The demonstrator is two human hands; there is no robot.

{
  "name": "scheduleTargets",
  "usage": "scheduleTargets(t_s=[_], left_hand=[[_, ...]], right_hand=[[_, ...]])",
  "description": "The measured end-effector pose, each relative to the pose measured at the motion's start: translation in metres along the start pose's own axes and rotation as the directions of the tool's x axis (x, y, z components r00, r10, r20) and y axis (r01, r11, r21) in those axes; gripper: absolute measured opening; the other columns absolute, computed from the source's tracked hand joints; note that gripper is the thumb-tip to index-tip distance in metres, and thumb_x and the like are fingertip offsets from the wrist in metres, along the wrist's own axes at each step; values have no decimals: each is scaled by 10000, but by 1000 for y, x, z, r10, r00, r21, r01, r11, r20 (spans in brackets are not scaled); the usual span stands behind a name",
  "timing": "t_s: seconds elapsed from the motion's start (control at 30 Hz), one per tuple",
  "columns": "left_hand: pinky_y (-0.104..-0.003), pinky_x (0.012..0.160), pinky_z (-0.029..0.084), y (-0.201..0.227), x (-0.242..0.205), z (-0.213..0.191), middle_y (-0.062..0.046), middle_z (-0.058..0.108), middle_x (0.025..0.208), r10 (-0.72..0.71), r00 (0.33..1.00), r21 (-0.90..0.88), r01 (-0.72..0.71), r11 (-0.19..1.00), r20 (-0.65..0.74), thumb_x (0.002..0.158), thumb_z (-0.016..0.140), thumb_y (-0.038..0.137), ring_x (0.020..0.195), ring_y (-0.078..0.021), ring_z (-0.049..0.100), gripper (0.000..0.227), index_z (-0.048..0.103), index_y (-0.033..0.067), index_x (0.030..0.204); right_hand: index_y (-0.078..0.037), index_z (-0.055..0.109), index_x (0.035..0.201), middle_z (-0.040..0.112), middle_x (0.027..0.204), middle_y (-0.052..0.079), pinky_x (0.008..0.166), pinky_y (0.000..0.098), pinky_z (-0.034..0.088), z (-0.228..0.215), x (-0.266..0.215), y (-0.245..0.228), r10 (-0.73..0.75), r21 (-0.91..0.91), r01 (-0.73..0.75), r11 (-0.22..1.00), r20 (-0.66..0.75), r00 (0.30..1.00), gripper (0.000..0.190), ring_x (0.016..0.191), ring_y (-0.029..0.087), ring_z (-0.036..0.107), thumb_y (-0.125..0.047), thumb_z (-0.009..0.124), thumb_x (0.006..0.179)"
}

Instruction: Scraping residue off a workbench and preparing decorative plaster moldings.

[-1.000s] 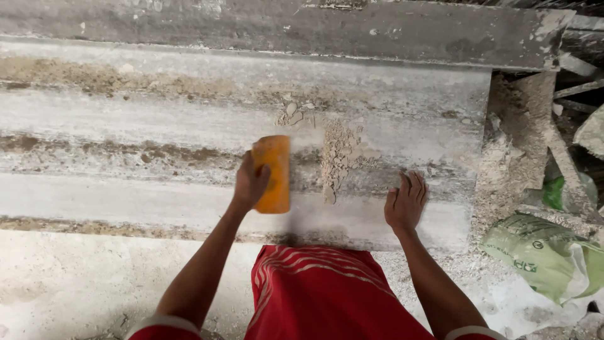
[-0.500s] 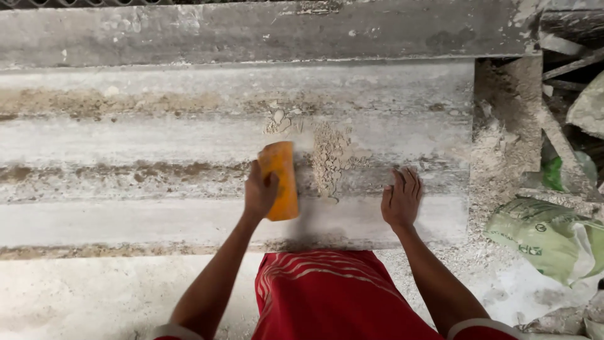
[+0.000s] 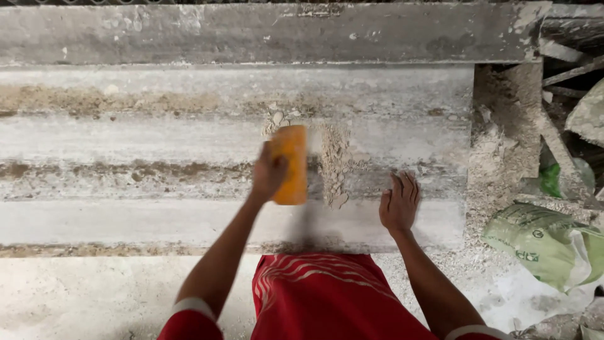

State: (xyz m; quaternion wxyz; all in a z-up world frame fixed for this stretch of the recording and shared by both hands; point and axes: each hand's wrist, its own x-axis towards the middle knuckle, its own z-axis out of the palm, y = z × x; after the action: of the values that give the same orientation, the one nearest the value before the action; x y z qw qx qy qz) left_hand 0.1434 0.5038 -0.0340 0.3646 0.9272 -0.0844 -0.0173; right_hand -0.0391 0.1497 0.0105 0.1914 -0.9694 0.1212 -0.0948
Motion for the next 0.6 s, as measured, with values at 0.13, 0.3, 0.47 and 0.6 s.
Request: scheduleTargets(t_s=[0.13, 0.3, 0.47, 0.6], left_hand=[[-486, 758, 605, -21, 27, -131, -207, 697, 1112, 56, 998, -115, -55, 992, 9, 1007, 677, 157, 924, -384, 719, 314, 577, 33, 1278], [-401, 667, 647, -14, 69, -159, -142, 665, 1125, -310, 932, -589, 361, 724, 189, 968, 597, 17, 894, -247, 748, 413, 445, 26, 1353], [-349, 658, 619, 9, 77, 30, -128, 656, 1082, 35, 995, -366, 1, 931, 92, 991, 666, 83, 808, -185, 662, 451, 502, 45, 1410], [-326, 648, 583, 77, 91, 13, -113, 691, 931, -18, 986, -315, 70, 947, 166, 936, 650, 92, 755, -153, 665, 543, 458, -18, 1431]], right_hand=[[-49, 549, 1451, 450, 1538, 180, 1272, 564, 219, -2, -1, -2, -13, -2, 13, 1000, -11, 1000, 454, 1505, 372, 348, -288, 397, 1096], [-32, 532, 1454, 430, 1537, 193, 1271, 562, 206, -1, 2, -2, -18, -17, 18, 1000, -4, 1000, 466, 1503, 380, 331, -282, 421, 1076], [-25, 521, 1457, 432, 1540, 190, 1275, 565, 206, -3, 0, -3, -20, -27, 20, 999, 7, 1000, 468, 1506, 379, 334, -270, 434, 1067], [-26, 511, 1459, 433, 1533, 197, 1272, 564, 204, -3, 3, -1, -18, -8, 18, 1000, 20, 1000, 469, 1503, 385, 335, -260, 439, 1059]])
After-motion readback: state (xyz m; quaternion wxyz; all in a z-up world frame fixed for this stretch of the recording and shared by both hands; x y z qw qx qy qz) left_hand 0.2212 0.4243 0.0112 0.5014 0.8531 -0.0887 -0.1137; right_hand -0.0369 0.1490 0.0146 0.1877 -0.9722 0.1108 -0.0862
